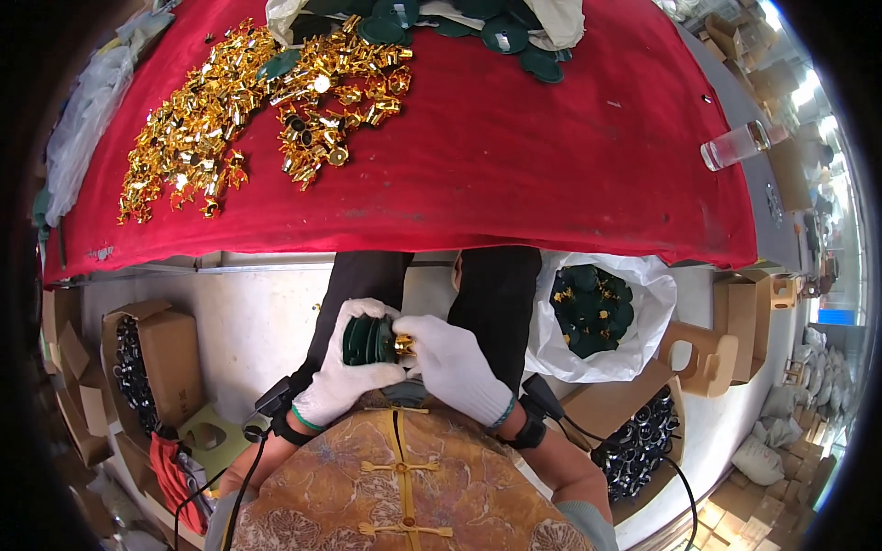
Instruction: Assembling small gold-colored plastic components into green plastic housings at a factory workstation.
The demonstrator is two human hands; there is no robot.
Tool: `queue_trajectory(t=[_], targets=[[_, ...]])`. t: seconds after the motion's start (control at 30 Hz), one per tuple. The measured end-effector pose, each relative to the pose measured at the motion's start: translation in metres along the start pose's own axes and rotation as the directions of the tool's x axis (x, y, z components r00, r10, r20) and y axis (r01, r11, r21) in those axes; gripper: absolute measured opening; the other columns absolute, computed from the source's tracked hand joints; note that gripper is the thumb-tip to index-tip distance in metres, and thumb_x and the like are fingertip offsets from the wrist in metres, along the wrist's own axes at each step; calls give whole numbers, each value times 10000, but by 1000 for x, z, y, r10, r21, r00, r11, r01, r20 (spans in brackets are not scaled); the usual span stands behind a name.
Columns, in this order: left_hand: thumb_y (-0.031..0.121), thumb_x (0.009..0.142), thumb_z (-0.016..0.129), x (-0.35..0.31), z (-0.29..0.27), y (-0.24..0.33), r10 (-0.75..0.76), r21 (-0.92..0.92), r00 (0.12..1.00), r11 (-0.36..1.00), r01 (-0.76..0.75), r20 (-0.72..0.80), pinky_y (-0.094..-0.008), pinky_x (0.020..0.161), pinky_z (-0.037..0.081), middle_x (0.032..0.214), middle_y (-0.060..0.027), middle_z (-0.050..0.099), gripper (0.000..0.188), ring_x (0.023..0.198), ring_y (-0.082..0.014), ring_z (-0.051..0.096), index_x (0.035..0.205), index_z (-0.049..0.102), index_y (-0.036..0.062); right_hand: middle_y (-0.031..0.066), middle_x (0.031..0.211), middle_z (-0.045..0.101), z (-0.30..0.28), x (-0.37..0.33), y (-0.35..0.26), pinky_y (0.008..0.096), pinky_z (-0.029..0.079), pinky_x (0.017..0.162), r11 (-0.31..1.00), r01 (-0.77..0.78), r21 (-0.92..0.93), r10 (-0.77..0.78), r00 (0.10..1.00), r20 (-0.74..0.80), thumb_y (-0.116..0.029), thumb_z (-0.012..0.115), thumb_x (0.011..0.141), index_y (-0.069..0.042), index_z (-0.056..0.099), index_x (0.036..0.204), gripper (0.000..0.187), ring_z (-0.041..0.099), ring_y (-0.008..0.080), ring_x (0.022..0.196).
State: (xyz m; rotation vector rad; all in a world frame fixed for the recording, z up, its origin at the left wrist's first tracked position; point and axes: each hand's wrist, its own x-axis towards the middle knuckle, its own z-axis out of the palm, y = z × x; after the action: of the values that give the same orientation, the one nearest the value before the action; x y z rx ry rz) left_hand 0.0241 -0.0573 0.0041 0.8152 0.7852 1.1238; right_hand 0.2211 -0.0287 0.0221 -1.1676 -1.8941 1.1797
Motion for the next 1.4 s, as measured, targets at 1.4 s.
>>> queue_trajectory(t=[1.4], targets=[[-44,716,918,-2,-7,12,0,282,996,959,-26,94,-364,1078,482,1318,-106,522,779,1264,-193,544,1331,461,93,102,888,646,-14,-4,-15,410,540,587,908,-407,100,368,889,272,-265,660,1046,-52,639,1151,238,678,264,667]])
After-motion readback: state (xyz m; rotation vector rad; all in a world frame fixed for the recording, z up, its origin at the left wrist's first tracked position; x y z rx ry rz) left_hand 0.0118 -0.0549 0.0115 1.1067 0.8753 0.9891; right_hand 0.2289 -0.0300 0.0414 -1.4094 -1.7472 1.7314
